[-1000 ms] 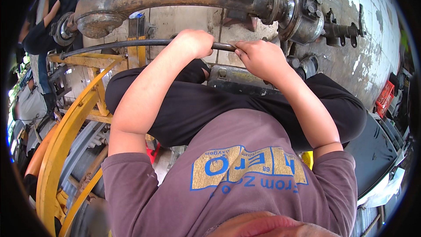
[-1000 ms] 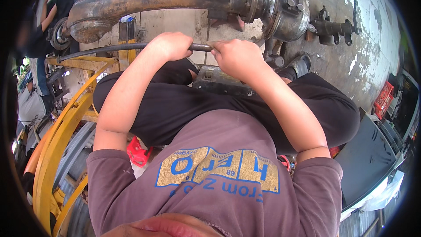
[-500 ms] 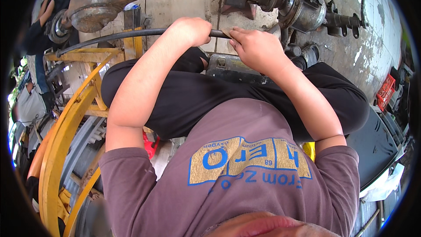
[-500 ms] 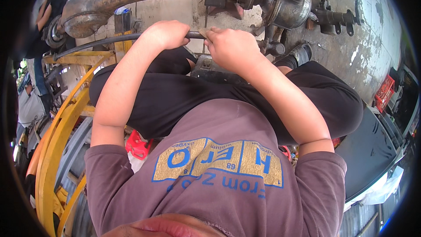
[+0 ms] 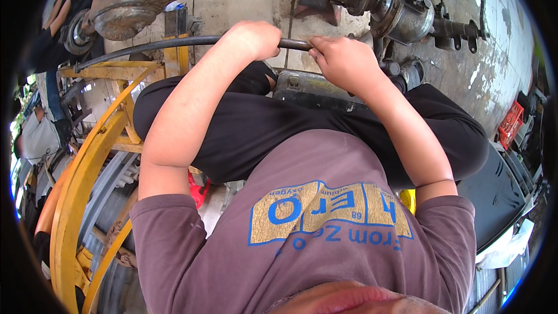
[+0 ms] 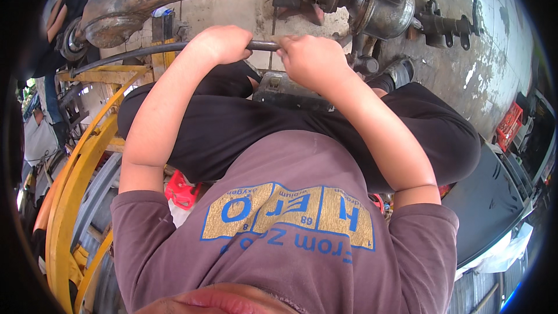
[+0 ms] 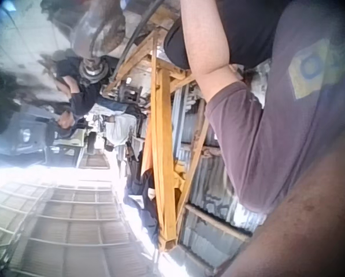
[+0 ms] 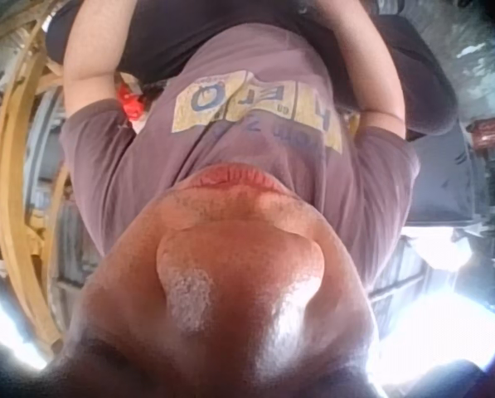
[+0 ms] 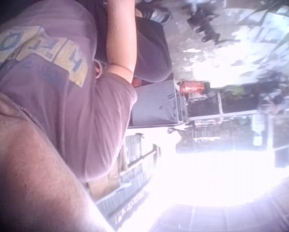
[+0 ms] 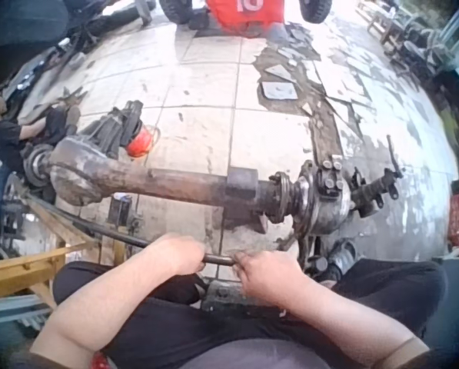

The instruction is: The person sits on the floor and uses a metal rod to scrape and clean a vehicle axle mounted on a yellow stand. They then use a small abrasive block to rub the surface of the axle.

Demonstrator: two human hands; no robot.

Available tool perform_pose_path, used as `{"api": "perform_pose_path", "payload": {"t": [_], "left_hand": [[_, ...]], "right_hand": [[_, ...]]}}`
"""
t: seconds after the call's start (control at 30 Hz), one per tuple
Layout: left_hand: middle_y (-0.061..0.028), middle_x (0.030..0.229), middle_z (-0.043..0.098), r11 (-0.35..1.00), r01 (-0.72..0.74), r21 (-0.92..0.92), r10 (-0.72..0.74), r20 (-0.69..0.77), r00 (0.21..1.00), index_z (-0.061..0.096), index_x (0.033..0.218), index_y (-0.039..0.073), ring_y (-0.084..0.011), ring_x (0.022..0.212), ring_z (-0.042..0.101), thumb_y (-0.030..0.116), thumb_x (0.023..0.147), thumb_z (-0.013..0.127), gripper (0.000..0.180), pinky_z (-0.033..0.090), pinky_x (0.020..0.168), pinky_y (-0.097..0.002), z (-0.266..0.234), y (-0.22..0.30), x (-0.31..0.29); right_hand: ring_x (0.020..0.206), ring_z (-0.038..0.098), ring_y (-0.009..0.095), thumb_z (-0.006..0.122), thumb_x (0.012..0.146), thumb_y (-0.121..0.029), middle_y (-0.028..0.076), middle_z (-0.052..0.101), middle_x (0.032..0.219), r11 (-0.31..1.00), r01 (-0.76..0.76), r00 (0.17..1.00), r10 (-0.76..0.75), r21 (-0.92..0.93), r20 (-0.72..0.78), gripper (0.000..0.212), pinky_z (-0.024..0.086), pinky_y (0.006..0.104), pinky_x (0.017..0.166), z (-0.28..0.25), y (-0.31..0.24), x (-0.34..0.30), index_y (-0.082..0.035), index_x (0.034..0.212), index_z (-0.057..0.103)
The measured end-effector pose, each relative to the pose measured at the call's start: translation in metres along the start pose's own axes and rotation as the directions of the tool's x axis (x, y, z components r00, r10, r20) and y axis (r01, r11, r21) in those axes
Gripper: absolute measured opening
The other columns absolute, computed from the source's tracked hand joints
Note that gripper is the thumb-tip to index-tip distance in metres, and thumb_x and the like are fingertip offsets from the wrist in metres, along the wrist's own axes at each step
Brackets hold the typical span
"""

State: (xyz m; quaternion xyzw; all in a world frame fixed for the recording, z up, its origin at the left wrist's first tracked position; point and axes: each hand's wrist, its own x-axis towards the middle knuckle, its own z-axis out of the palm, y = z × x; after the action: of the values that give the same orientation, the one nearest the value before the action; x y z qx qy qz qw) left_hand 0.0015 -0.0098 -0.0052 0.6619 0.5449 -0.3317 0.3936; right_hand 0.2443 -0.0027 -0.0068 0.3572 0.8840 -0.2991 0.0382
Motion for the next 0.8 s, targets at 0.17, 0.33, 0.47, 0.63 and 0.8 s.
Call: {"api": "perform_pose_path", "payload": {"t": [0.17,0.33,0.47,0.63,0.8], "left_hand": [[-0.02,0.122,0.081,0.999,-0.035,-0.012,0.035,-0.01,0.999,0.078,0.126,0.007,-0.0406,0.116,0.077,0.035,0.106,0.072,0.035,0.062,0.102,-0.0533,0.002,-0.003,0.0],[-0.0203,0.122,0.081,1.0,-0.024,-0.013,0.024,-0.001,1.0,0.078,0.125,0.007,-0.0405,0.116,0.078,0.035,0.105,0.072,0.035,0.062,0.102,-0.053,0.001,-0.004,0.002],[-0.0203,0.122,0.081,1.0,-0.018,-0.022,0.018,0.018,1.0,0.078,0.125,0.007,-0.0404,0.116,0.078,0.035,0.105,0.072,0.035,0.062,0.103,-0.0531,0.002,-0.003,0.004],[-0.0199,0.122,0.081,0.999,-0.018,-0.034,0.018,-0.002,1.0,0.078,0.125,0.007,-0.0404,0.116,0.077,0.035,0.105,0.072,0.035,0.062,0.103,-0.0531,0.005,-0.005,0.004],[-0.0194,0.122,0.081,0.999,-0.018,-0.028,0.018,-0.004,1.0,0.078,0.125,0.008,-0.0402,0.116,0.077,0.035,0.105,0.072,0.035,0.062,0.102,-0.0535,0.004,-0.003,0.001]], "right_hand": [[0.09,0.081,0.039,0.061,0.112,-0.037,0.014,0.083,0.099,1.0,0.008,1.0,-0.008,0.008,0.003,0.033,0.065,0.0532,0.078,-0.001,-0.002,0.0,-0.011,0.119,0.081],[0.092,0.081,0.039,0.062,0.111,-0.035,0.015,0.083,0.102,0.998,-0.059,0.983,0.061,-0.018,0.174,0.031,0.065,0.053,0.078,-0.016,-0.004,0.01,-0.013,0.121,0.08],[0.09,0.081,0.039,0.064,0.11,-0.036,0.014,0.083,0.1,1.0,0.0,1.0,0.0,0.007,-0.011,0.03,0.065,0.0531,0.078,0.0,-0.004,0.002,-0.013,0.116,0.082],[0.098,0.081,0.037,0.064,0.111,-0.034,0.01,0.084,0.115,0.999,0.02,0.999,-0.021,0.033,0.034,0.032,0.065,0.0496,0.083,-0.008,-0.007,0.003,-0.013,0.126,0.082],[0.095,0.081,0.036,0.065,0.11,-0.034,0.01,0.084,0.114,1.0,0.02,1.0,-0.02,0.014,0.023,0.031,0.065,0.0495,0.082,-0.008,-0.008,0.002,-0.013,0.126,0.083]]}}
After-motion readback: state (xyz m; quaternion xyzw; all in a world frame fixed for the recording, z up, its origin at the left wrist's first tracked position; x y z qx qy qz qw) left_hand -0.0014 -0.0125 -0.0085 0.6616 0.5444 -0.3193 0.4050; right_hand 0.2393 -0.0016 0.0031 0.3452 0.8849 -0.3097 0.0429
